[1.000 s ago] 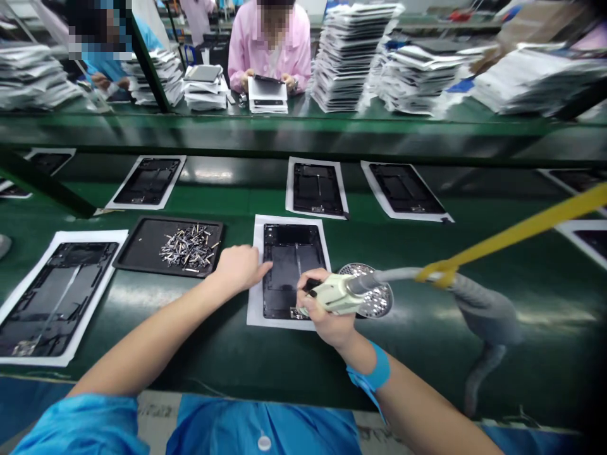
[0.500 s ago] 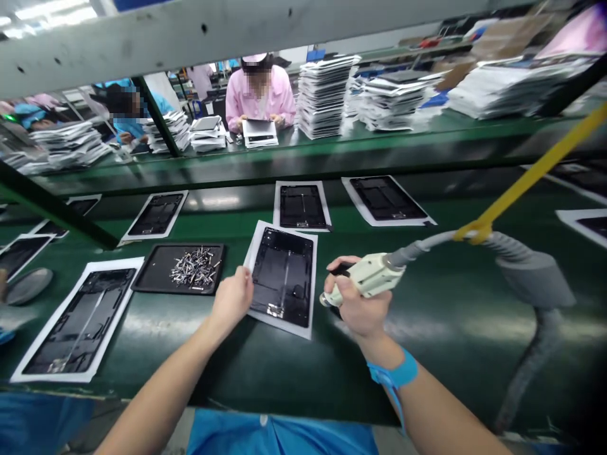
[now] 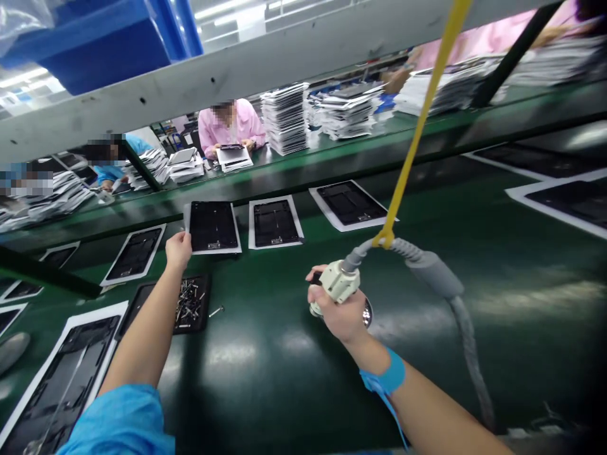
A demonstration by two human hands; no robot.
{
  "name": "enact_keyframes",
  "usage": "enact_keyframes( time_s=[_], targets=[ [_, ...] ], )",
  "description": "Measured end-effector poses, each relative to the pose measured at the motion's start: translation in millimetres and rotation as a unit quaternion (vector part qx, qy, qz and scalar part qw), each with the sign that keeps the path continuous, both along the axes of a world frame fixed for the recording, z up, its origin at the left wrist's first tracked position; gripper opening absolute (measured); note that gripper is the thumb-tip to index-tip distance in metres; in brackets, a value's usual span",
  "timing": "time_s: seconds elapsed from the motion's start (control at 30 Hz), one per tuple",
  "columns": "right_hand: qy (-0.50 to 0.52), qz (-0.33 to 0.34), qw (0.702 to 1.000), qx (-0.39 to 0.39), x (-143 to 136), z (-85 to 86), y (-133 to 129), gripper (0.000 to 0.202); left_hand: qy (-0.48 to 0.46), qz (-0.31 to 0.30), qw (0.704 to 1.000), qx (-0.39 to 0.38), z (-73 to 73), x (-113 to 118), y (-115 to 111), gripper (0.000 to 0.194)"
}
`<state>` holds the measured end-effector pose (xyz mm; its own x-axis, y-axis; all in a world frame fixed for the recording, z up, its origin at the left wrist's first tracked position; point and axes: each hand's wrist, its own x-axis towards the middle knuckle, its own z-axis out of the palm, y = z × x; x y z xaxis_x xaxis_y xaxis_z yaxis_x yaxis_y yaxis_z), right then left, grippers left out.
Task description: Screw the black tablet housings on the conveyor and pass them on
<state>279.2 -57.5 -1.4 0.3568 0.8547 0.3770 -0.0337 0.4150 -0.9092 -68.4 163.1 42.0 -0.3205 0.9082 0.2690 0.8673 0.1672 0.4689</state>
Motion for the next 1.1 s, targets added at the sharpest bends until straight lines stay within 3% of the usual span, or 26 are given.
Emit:
enact_keyframes(
  time_s=[0.1,0.17,0.2,0.27,0.33,0.4,0.53,0.77,0.87,0.97,1.03,1.1],
  targets=[
    [-0.024,-0.011,1.0,0.01,1.4,-0.9,1.1,0.022,0.053,0.012,0.998,-0.03,-1.4,0.6,15.6,0.039],
    [-0.036,-0.011,0.999,0.011,2.2,-0.1,1.0,0.023,0.1,-0.036,0.993,-0.05,-4.5,19.3,17.0,0.042],
    [-0.04,-0.012,0.999,0.012,2.6,0.2,0.9,0.023,0.131,-0.089,0.985,-0.067,-6.9,34.3,15.5,0.041],
    [-0.038,-0.018,0.999,0.016,3.5,-0.2,1.1,0.023,0.2,-0.238,0.945,-0.105,-13.2,72.3,9.9,0.038],
    [-0.034,-0.026,0.999,0.014,4.6,-1.9,1.5,0.023,0.278,-0.375,0.875,-0.128,-19.9,114.2,2.7,0.037],
    [-0.036,-0.033,0.999,0.009,5.6,-4.1,2.0,0.023,0.335,-0.437,0.823,-0.142,-25.0,151.0,-4.0,0.036],
    [-0.044,-0.03,0.999,0.006,5.4,-5.7,2.5,0.024,0.378,-0.45,0.794,-0.155,-27.6,190.2,-10.2,0.032],
    [-0.052,-0.03,0.998,0.025,7.6,-4.0,5.1,0.021,0.418,-0.443,0.777,-0.161,-8.2,193.7,-13.4,0.031],
    [-0.046,-0.066,0.996,0.037,15.1,-0.3,6.3,0.022,0.417,-0.45,0.774,-0.158,8.4,185.9,-52.1,0.032],
    [-0.029,-0.117,0.992,0.041,22.4,8.0,8.0,0.018,0.399,-0.498,0.748,-0.184,22.2,170.9,-124.7,0.028],
    [-0.014,-0.136,0.99,0.035,24.6,14.2,9.4,0.017,0.378,-0.536,0.726,-0.209,23.2,159.3,-179.5,0.025],
    [0.003,-0.14,0.99,0.029,24.5,18.9,10.8,0.018,0.336,-0.593,0.695,-0.229,13.6,149.3,-228.2,0.02]
  ],
)
